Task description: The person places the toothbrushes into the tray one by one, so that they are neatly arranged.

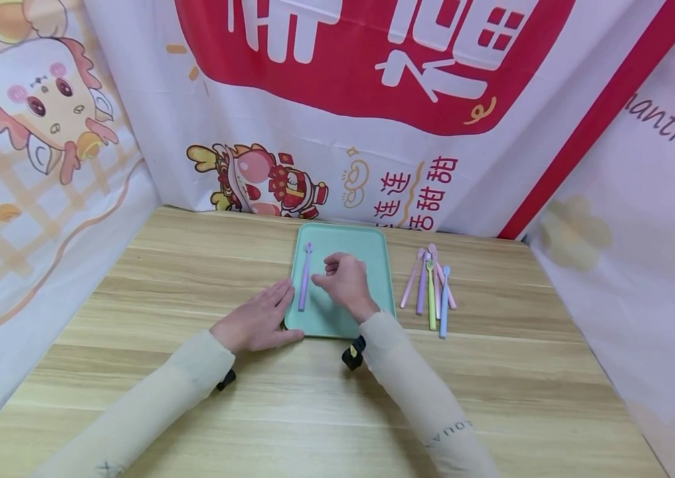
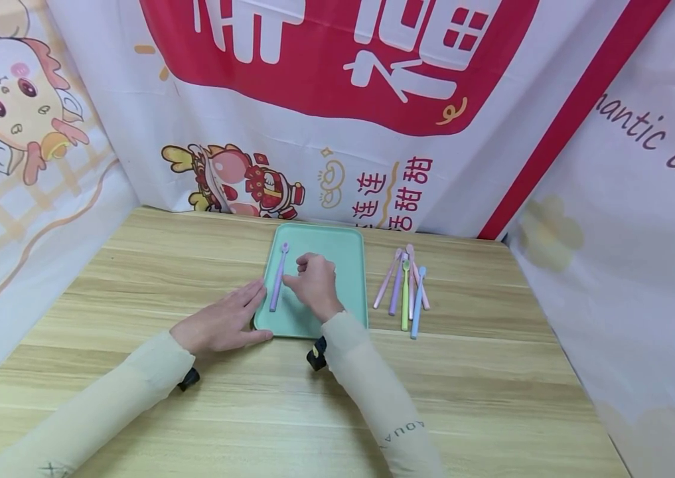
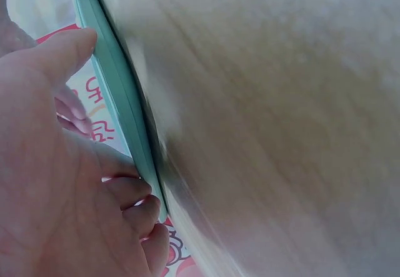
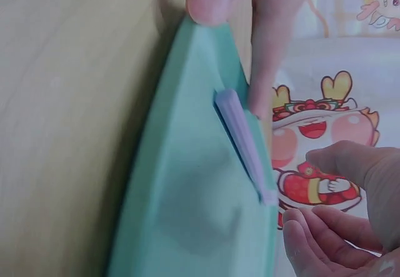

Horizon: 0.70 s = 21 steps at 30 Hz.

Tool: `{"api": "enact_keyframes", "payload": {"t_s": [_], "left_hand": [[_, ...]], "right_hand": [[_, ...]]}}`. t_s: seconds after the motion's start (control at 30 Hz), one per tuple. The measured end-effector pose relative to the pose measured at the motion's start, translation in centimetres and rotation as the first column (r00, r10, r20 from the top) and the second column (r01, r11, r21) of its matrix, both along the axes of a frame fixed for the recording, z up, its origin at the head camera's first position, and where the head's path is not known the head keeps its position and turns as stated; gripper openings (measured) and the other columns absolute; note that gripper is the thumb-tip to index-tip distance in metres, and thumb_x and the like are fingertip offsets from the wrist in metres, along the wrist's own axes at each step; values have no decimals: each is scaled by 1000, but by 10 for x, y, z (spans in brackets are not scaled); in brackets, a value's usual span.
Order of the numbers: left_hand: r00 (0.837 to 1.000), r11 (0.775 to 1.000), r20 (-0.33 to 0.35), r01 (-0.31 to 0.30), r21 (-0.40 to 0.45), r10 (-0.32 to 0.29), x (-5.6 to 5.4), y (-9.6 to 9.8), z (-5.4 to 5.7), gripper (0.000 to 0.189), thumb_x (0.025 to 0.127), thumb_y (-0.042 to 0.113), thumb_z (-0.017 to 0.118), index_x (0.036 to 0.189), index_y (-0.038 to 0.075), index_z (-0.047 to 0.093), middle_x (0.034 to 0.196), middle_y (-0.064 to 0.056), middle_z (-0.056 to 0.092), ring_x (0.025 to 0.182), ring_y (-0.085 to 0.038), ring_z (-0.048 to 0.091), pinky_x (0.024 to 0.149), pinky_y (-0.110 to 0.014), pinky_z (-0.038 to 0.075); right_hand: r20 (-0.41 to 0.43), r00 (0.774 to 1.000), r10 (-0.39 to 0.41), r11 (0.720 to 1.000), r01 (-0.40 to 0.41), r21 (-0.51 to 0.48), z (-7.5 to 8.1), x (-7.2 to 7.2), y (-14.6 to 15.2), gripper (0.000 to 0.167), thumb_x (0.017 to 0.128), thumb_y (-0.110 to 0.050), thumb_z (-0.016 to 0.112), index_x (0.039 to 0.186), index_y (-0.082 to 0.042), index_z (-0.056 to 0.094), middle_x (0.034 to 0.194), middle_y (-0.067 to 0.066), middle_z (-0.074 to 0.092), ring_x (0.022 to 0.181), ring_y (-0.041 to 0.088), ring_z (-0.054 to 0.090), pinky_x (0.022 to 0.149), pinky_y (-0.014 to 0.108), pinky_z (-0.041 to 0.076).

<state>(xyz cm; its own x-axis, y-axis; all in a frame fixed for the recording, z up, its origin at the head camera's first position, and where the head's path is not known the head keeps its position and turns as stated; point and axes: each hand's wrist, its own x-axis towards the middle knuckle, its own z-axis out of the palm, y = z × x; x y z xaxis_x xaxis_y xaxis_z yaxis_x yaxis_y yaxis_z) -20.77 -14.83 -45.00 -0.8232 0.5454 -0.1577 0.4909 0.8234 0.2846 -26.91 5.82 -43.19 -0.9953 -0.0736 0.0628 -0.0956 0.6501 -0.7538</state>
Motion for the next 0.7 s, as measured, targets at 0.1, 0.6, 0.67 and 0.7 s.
{"api": "enact_keyframes", "payload": {"t_s": [0.1, 0.6, 0.67, 0.7], "left_hand": [[1000, 1000, 5, -3, 1, 3, 0, -1, 0, 99, 103, 62, 54, 165, -7, 20, 176, -25, 14, 165, -41, 16, 134, -56, 22], [1000, 1000, 5, 9, 11, -9, 3, -2, 3, 97, 104, 59, 55, 165, -8, 20, 176, -26, 13, 164, -43, 16, 134, -57, 21], [1000, 1000, 6, 7, 10, -7, 3, -3, 2, 97, 104, 59, 55, 165, -8, 19, 176, -26, 12, 165, -42, 15, 134, -56, 21], [1000, 1000, 5, 7, 12, -7, 3, -3, 2, 97, 104, 59, 55, 165, -8, 19, 176, -25, 12, 165, -42, 15, 134, -56, 21]], "right_hand": [[-8, 1000, 24, 1000, -24, -9, 7, 3, 11, 47, 88, -19, 87, 128, 1, 72, 118, 18, 77, 103, 23, 74, 93, 36, 64], [1, 997, 84, 996, -84, 19, 46, 16, 86, 54, 93, -25, 83, 140, -5, 65, 138, 15, 70, 125, 29, 70, 107, 42, 59], [-4, 996, 94, 995, -94, 21, 51, 17, 98, 56, 93, -25, 83, 141, -4, 64, 139, 16, 69, 127, 30, 69, 108, 43, 58], [-8, 995, 100, 995, -100, 25, 52, 18, 104, 56, 93, -25, 83, 142, -4, 64, 139, 17, 69, 127, 31, 69, 108, 43, 58]]}}
